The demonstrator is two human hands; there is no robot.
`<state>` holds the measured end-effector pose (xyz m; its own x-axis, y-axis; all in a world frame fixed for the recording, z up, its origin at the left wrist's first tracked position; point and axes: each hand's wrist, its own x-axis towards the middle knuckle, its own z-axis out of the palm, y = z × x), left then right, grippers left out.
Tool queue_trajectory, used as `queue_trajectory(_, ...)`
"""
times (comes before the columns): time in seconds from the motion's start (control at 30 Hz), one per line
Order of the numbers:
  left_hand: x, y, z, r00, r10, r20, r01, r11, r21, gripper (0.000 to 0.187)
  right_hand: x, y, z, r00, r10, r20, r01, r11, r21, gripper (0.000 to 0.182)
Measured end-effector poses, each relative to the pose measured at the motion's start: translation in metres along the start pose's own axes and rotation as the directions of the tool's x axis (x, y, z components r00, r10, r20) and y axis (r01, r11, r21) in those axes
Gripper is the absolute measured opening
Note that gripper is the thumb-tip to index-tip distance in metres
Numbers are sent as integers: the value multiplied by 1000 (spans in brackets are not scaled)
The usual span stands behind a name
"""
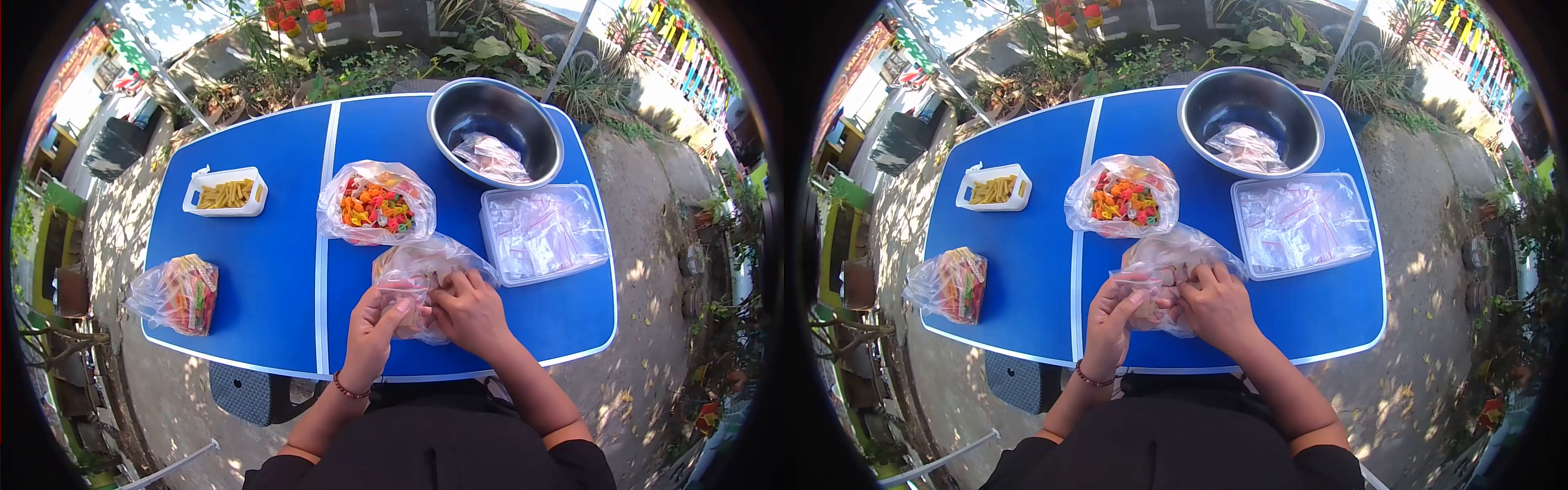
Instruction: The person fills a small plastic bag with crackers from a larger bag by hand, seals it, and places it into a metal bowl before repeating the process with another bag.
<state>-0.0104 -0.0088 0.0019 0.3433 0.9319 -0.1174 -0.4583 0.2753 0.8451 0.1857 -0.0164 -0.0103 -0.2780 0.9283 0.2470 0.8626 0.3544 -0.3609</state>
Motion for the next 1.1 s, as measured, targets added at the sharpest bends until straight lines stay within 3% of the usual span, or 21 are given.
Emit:
queue_trajectory(0.07, -1, 5, 2, 999, -42, -17, 41, 998, -57, 27, -1, 1, 3, 1000, -19, -14, 19, 1000, -19, 14)
queue_trajectory(0.13, 0, 4, 3, 1000, -18, -20, 19, 997, 81, 24, -1, 0, -1, 999, -29, -24, 27, 998, -64, 13)
queue_trajectory(0.23, 0, -2, 4, 1000, 13, -7, -11, 980, 197, 24, 0, 1, -11, 994, -33, -105, 36, 999, 32, 15)
queue_trajectory(0.33, -2, -3, 8, 1000, -20, -19, 24, 974, 227, 28, -1, -1, -22, 977, 129, -172, -62, 935, 350, 12)
queue_trajectory(0.43, -3, -4, 11, 999, -39, -25, 44, 968, 247, 31, -1, -10, -38, 924, 362, -127, -172, 687, 706, 11)
queue_trajectory(0.53, -3, -6, 12, 999, -42, 4, 39, 966, 254, 32, -6, -6, -41, 942, 324, -91, -126, 589, 799, 13)
queue_trajectory(0.63, -3, -6, 11, 997, -64, 46, 49, 958, 283, 32, -1, -2, -49, 980, 60, -190, 65, 806, 588, 12)
queue_trajectory(0.73, -2, -5, 12, 992, -92, 83, 71, 971, 228, 31, 3, -3, -55, 992, -22, -125, 85, 846, 526, 12)
queue_trajectory(0.83, -1, -6, 11, 993, -71, 90, 52, 979, 198, 29, 2, -5, -50, 992, 95, -86, 0, 667, 745, 14)
queue_trajectory(0.93, 3, -9, 10, 999, 21, 42, -26, 990, 135, 28, 6, 3, -40, 986, 166, -3, -111, 669, 735, 22)
queue_trajectory(1.03, 4, -6, 8, 998, 56, -8, -54, 993, 108, 26, 9, 12, -14, 994, -18, 107, -35, 883, 468, 27)
queue_trajectory(1.1, 6, 0, 5, 998, 60, -12, -58, 992, 113, 26, 18, 9, 5, 997, -43, 67, 13, 918, 397, 29)
